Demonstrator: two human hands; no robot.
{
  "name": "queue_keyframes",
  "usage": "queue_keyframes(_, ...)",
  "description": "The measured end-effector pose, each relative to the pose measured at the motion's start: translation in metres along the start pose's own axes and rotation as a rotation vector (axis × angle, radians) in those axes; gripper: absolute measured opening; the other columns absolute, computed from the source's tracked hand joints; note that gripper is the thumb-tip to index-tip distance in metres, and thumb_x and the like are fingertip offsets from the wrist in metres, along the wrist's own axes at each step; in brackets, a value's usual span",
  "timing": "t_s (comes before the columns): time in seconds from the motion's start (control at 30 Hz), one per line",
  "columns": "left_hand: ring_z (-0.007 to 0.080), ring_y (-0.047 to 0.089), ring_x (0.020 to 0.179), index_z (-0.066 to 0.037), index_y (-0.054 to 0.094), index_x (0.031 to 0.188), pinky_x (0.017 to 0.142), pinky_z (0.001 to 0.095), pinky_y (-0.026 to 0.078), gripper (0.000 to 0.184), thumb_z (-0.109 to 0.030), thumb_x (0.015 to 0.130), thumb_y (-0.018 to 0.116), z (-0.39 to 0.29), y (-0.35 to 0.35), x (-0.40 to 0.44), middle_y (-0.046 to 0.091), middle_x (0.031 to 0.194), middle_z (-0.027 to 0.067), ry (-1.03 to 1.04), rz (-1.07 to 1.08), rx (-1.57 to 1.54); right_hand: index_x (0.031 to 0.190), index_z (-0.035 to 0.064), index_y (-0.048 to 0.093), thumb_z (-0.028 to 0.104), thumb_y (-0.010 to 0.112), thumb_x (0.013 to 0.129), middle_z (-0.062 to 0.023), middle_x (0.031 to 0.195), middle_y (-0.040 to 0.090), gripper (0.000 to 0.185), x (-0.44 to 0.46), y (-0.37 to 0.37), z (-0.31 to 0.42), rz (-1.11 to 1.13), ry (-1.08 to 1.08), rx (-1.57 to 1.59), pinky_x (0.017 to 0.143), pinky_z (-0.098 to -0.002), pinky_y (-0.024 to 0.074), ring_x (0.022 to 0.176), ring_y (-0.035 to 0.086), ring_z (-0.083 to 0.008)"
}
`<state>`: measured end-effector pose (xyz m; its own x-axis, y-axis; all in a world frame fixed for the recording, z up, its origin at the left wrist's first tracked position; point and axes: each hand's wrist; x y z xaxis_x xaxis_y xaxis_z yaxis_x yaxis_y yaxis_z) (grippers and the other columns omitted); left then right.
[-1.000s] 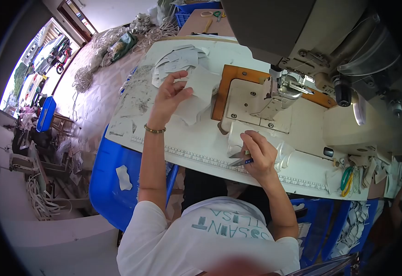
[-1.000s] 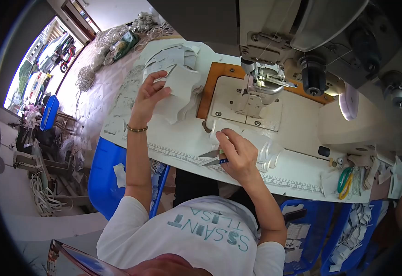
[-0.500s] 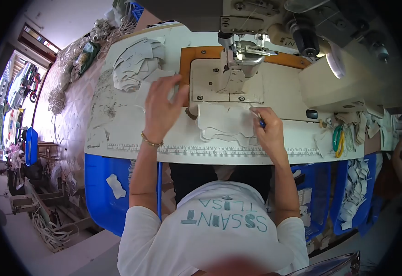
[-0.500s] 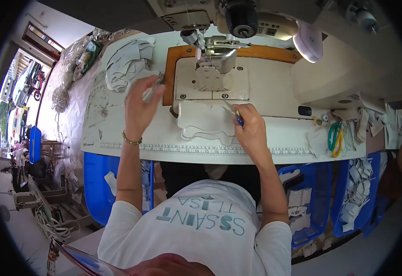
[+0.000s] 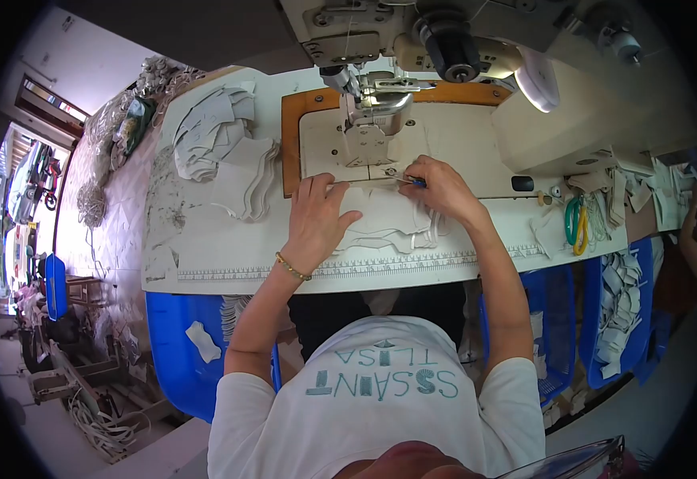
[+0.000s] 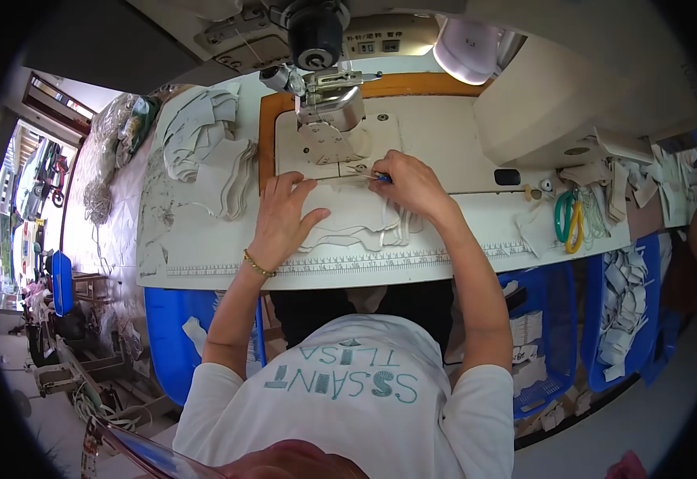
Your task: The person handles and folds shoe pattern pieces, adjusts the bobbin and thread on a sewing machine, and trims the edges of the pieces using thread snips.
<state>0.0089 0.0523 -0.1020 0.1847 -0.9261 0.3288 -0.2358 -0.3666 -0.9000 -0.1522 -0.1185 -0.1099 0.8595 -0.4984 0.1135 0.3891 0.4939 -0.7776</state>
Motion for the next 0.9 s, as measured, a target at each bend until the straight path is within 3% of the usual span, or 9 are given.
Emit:
queue_keyframes(0.07, 0.0286, 0.042, 0.098, -0.002, 0.056, 0.104, 0.085, 0.0385, 0.035, 0.043, -0.026, 0.070, 0.068, -0.002, -0.002, 0.000, 0.048, 0.102, 0.0115, -0.018, -0.010, -0.004, 0.085, 0.0029, 0.061, 0.010, 0.060, 0.075, -0.0129, 0.084, 0.057, 0.012, -0.007, -0.010, -0.007, 0.014, 0.106, -0.138, 0.071, -0.0380, 0.0439, 0.079, 0.056, -0.0320)
queue_keyframes(0.27, 0.0266, 0.041, 0.095, -0.005, 0.057, 0.102, 0.082, 0.0379, 0.034, 0.043, -0.023, 0.066, 0.070, -0.003, -0.003, 0.001, 0.047, 0.099, 0.0086, -0.063, 0.008, -0.001, 0.090, 0.0064, 0.058, 0.006, 0.054, 0.075, -0.0125, 0.087, 0.056, 0.015, -0.036, -0.024, -0.044, -0.514, 0.385, -0.305, 0.069, -0.0406, 0.0459, 0.079, 0.058, -0.0324)
queue_keyframes(0.37, 0.0264, 0.040, 0.097, -0.005, 0.055, 0.105, 0.082, 0.0386, 0.033, 0.045, -0.020, 0.065, 0.071, -0.011, -0.006, 0.004, 0.047, 0.101, 0.0073, -0.048, -0.002, 0.024, 0.110, 0.0107, 0.056, 0.007, 0.055, 0.075, -0.0090, 0.115, 0.051, 0.035, -0.023, -0.021, -0.032, -0.521, 0.153, -0.209, 0.082, -0.0374, 0.0448, 0.102, 0.051, -0.0274)
queue_keyframes(0.43, 0.0263, 0.040, 0.099, -0.005, 0.054, 0.106, 0.082, 0.0386, 0.033, 0.046, -0.019, 0.065, 0.070, -0.020, -0.005, 0.006, 0.047, 0.103, 0.0072, -0.032, -0.026, 0.055, 0.123, 0.0171, 0.047, 0.010, 0.058, 0.074, -0.0075, 0.123, 0.046, 0.050, -0.009, -0.020, -0.027, -0.428, 0.143, -0.190, 0.090, -0.0357, 0.0414, 0.105, 0.050, -0.0276)
queue_keyframes(0.5, 0.0255, 0.042, 0.100, -0.006, 0.052, 0.109, 0.082, 0.0374, 0.035, 0.047, -0.017, 0.066, 0.069, -0.031, 0.000, 0.006, 0.049, 0.105, 0.0073, 0.067, -0.039, 0.143, 0.119, 0.0146, 0.051, 0.011, 0.059, 0.074, -0.0076, 0.118, 0.048, 0.045, 0.008, -0.018, -0.033, -0.255, 0.098, -0.309, 0.087, -0.0359, 0.0428, 0.103, 0.051, -0.0268)
queue_keyframes(0.6, 0.0287, 0.045, 0.095, 0.000, 0.051, 0.110, 0.082, 0.0372, 0.038, 0.048, -0.026, 0.073, 0.065, -0.038, 0.015, 0.001, 0.050, 0.104, 0.0122, 0.075, 0.018, -0.156, 0.103, 0.0078, 0.056, 0.010, 0.059, 0.074, -0.0103, 0.101, 0.053, 0.029, 0.010, -0.024, -0.038, -0.174, 0.163, -0.188, 0.078, -0.0380, 0.0441, 0.093, 0.054, -0.0289)
queue_keyframes(0.67, 0.0256, 0.044, 0.096, -0.003, 0.050, 0.110, 0.081, 0.0372, 0.037, 0.051, -0.031, 0.071, 0.066, -0.036, 0.022, -0.001, 0.050, 0.103, 0.0094, 0.074, 0.009, -0.134, 0.091, 0.0041, 0.057, 0.007, 0.056, 0.074, -0.0123, 0.091, 0.055, 0.017, -0.005, -0.025, -0.043, -0.140, 0.173, -0.226, 0.073, -0.0398, 0.0443, 0.085, 0.055, -0.0315)
queue_keyframes(0.8, 0.0258, 0.044, 0.094, -0.001, 0.050, 0.112, 0.081, 0.0374, 0.036, 0.056, -0.033, 0.069, 0.067, -0.033, 0.025, 0.000, 0.049, 0.103, 0.0097, 0.059, 0.001, -0.095, 0.086, 0.0010, 0.052, -0.003, 0.051, 0.070, -0.0149, 0.083, 0.054, 0.016, -0.098, -0.025, -0.024, -0.134, 0.169, -0.268, 0.069, -0.0411, 0.0445, 0.080, 0.055, -0.0332)
queue_keyframes(0.9, 0.0255, 0.044, 0.093, 0.000, 0.050, 0.112, 0.080, 0.0371, 0.036, 0.058, -0.033, 0.069, 0.067, -0.033, 0.025, 0.001, 0.049, 0.102, 0.0096, 0.067, 0.009, -0.092, 0.082, 0.0016, 0.051, -0.003, 0.053, 0.070, -0.0149, 0.080, 0.053, 0.013, -0.178, -0.037, 0.007, -0.049, 0.366, -0.233, 0.067, -0.0413, 0.0436, 0.077, 0.055, -0.0333)
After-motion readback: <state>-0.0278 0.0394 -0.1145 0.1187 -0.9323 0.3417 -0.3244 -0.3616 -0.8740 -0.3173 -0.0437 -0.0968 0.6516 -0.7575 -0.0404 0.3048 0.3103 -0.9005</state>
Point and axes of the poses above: each hand's wrist, its own x-axis towards the middle knuckle, its own y-axis out of the palm, z = x × y
